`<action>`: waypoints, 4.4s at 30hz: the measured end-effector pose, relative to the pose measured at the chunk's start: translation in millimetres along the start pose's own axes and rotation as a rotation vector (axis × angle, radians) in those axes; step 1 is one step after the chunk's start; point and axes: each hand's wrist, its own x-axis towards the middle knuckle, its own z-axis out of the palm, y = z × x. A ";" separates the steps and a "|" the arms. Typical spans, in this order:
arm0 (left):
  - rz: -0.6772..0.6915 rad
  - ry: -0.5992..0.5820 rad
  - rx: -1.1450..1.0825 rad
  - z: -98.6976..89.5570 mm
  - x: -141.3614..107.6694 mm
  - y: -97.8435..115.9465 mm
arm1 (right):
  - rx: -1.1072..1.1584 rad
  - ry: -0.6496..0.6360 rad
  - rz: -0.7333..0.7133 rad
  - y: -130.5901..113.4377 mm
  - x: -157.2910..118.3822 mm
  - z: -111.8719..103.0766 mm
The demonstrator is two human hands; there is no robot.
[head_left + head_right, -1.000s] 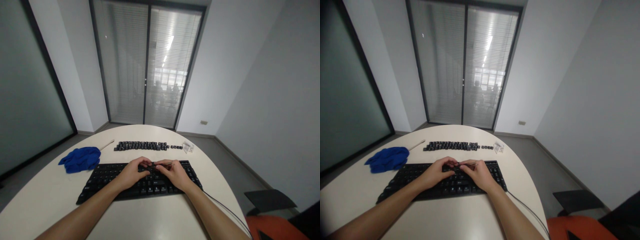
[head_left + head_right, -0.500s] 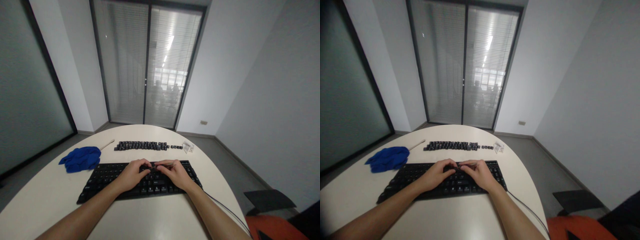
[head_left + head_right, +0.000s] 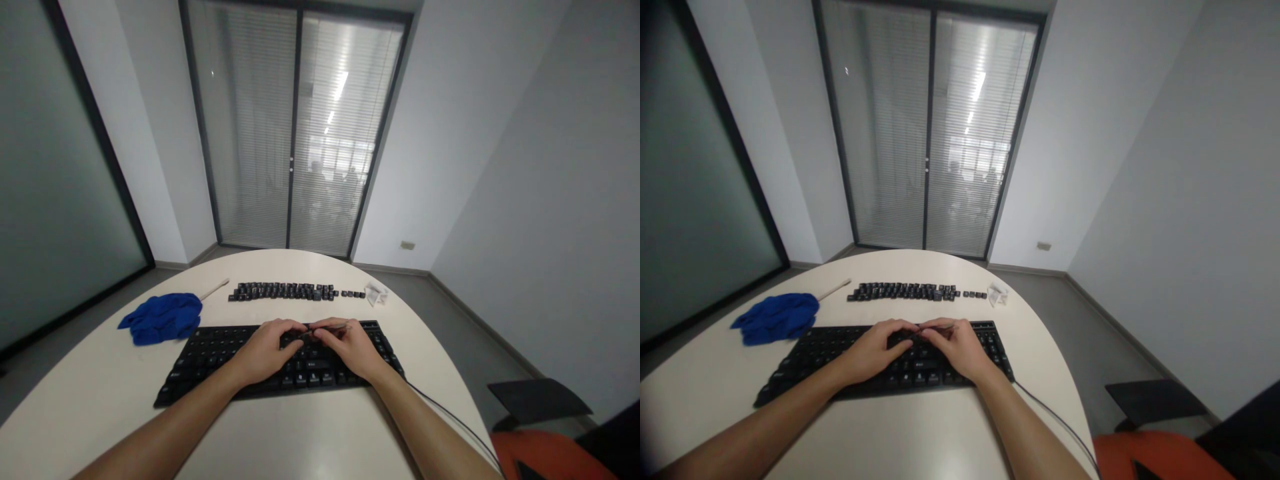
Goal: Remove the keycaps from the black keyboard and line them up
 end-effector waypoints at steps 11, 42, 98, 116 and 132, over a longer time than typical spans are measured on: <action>0.055 -0.026 0.044 -0.4 0.3 -2.8 | 0.042 0.100 0.012 2.7 0.3 -4.1; -0.027 0.071 0.242 3.4 -0.5 -5.4 | -0.657 -0.124 -0.148 -2.8 3.8 4.2; 0.008 0.044 0.261 1.7 0.9 -0.1 | -1.001 0.201 0.395 35.0 33.7 -59.1; 0.002 0.064 0.278 2.1 -1.1 -0.2 | -1.039 0.234 0.407 43.6 65.1 -51.1; 0.052 0.034 0.365 1.0 -2.7 2.7 | -0.531 0.580 0.143 -11.0 27.4 -68.5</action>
